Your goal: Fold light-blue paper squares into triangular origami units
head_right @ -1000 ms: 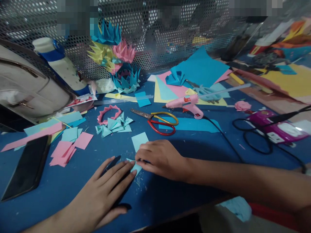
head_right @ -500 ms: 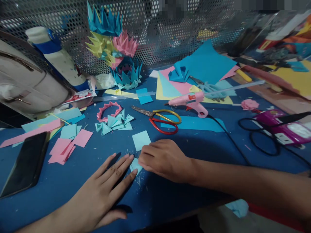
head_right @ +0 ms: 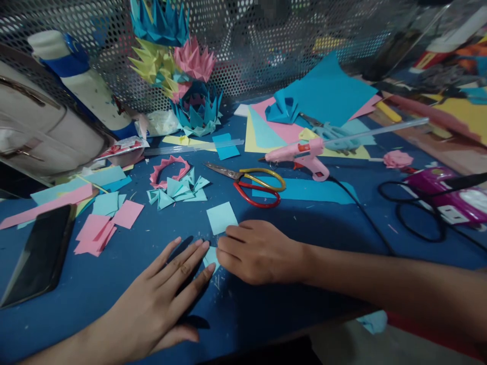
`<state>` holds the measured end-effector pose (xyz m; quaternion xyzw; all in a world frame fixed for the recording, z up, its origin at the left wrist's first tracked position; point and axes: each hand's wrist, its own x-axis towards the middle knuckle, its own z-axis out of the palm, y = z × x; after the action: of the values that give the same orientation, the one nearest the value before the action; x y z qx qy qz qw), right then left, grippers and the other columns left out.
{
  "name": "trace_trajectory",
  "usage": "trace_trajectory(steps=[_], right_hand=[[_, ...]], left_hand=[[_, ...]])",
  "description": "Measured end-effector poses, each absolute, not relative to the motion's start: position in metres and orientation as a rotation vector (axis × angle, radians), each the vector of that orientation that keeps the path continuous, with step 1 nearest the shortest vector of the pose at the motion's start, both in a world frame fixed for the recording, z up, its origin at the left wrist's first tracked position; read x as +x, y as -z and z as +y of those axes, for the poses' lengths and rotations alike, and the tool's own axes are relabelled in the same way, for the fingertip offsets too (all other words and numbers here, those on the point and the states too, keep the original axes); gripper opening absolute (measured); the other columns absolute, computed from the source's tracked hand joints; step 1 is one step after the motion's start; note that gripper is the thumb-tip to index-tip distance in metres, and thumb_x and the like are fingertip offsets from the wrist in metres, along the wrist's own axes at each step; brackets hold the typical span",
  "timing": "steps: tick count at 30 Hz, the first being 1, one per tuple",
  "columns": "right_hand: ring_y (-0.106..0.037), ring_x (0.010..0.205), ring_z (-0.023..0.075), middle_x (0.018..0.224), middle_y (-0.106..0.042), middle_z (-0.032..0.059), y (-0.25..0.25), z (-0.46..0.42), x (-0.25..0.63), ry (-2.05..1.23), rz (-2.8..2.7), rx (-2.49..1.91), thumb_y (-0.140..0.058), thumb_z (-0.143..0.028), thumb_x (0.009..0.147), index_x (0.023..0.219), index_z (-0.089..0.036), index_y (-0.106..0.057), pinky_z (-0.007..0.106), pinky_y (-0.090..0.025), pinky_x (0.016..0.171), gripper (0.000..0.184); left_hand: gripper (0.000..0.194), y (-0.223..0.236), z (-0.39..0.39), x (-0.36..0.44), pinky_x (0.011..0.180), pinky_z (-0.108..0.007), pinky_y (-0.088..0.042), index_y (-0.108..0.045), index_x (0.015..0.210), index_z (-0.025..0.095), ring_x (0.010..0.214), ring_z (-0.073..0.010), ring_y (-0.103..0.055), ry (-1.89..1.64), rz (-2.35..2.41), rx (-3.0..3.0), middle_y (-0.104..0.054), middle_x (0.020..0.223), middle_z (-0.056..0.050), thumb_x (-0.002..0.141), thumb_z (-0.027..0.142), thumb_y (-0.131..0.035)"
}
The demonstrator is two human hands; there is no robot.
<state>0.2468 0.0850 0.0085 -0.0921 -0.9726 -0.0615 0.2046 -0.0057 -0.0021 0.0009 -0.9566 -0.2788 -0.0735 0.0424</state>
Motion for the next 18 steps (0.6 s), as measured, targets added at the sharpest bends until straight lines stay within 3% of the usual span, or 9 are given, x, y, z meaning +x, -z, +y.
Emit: trace_trajectory(steps=[7, 18], right_hand=[[-0.059, 0.078, 0.0147, 0.087, -0.068, 0.0045, -0.0071, 0.085, 0.2476, 0.219, -2.72, -0.194, -0.032, -0.01, 0.102, 0.096, -0.016, -0.065, 0.03, -0.045, 0.061, 0.034], [-0.061, 0.086, 0.0161, 0.093, -0.069, 0.0066, -0.004, 0.0886, 0.2499, 0.206, -2.753, -0.127, -0.032, -0.009, 0.101, 0.103, -0.013, -0.064, 0.03, -0.05, 0.062, 0.032]], left_hand=[[0.084, -0.002, -0.003, -0.0047, 0.122, -0.057, -0.015, -0.049, 0.143, 0.005, 0.146, -0.0396, -0.032, 0.267, -0.853, -2.911, -0.048, 0.147, -0.026, 0.095, 0.072, -0.034], [0.084, -0.0018, -0.0032, -0.003, 0.121, -0.056, -0.023, -0.051, 0.141, 0.005, 0.143, -0.0386, -0.037, 0.282, -0.87, -2.903, -0.05, 0.145, -0.026, 0.095, 0.073, -0.034]])
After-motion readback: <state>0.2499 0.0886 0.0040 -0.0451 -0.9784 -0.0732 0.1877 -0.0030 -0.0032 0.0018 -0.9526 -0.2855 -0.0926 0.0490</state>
